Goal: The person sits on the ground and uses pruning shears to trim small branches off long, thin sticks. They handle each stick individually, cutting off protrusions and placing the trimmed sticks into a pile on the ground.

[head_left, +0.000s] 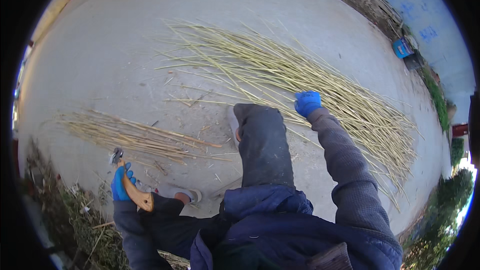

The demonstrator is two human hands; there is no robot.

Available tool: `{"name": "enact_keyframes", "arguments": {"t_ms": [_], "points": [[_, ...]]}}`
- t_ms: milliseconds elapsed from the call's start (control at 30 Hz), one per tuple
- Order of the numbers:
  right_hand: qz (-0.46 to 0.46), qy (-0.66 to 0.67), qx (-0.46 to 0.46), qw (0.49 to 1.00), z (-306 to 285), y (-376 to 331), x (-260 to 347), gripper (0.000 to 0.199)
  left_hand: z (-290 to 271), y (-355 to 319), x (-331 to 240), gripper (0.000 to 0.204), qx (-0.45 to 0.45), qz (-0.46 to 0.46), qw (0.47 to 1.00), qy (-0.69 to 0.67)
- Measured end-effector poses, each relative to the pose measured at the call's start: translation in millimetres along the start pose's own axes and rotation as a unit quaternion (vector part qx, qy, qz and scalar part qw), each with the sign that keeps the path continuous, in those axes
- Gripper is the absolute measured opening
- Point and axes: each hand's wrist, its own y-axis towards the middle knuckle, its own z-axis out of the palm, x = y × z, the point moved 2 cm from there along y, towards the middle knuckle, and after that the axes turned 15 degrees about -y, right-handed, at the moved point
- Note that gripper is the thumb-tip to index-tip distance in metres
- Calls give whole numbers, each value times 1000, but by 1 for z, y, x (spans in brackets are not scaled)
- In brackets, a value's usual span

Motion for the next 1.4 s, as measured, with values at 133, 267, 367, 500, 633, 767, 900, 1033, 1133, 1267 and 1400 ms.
{"name": "enact_keyframes", "arguments": {"t_ms": [133, 267, 367, 500, 633, 767, 900, 1033, 1133, 1267, 1400], "points": [[-119, 59, -62, 989, -90, 73, 71, 35, 14, -1, 2, 44, -4, 34, 979, -200], [-209, 78, -65, 973, -156, 128, 186, 39, 19, -5, -4, 45, -111, 28, 972, -207], [-257, 103, -50, 960, -161, 143, 292, 39, 20, -13, -12, 43, -116, 29, 976, -182], [-272, 100, 10, 957, -101, 114, 426, 38, 20, -28, -27, 40, -124, 7, 976, -179], [-253, 71, 86, 961, -26, 79, 496, 41, 29, -41, -43, 46, -125, -40, 975, -180], [-230, 62, 11, 971, -1, 87, 538, 49, 33, -47, -61, 42, -103, -80, 976, -177], [-249, 43, 30, 967, 6, 108, 570, 43, 31, -51, -75, 32, -64, -140, 970, -190], [-291, 43, 62, 954, 15, 116, 583, 37, 24, -49, -75, 33, -69, -174, 965, -182], [-308, 108, 31, 945, 11, 111, 573, 32, 18, -52, -72, 34, -81, -152, 970, -174], [-285, 314, 41, 904, -28, 93, 537, 27, 13, -59, -66, 35, -67, -84, 979, -173], [-243, 524, 246, 778, -90, 65, 495, 33, 11, -65, -58, 37, -78, -50, 982, -166]]}}
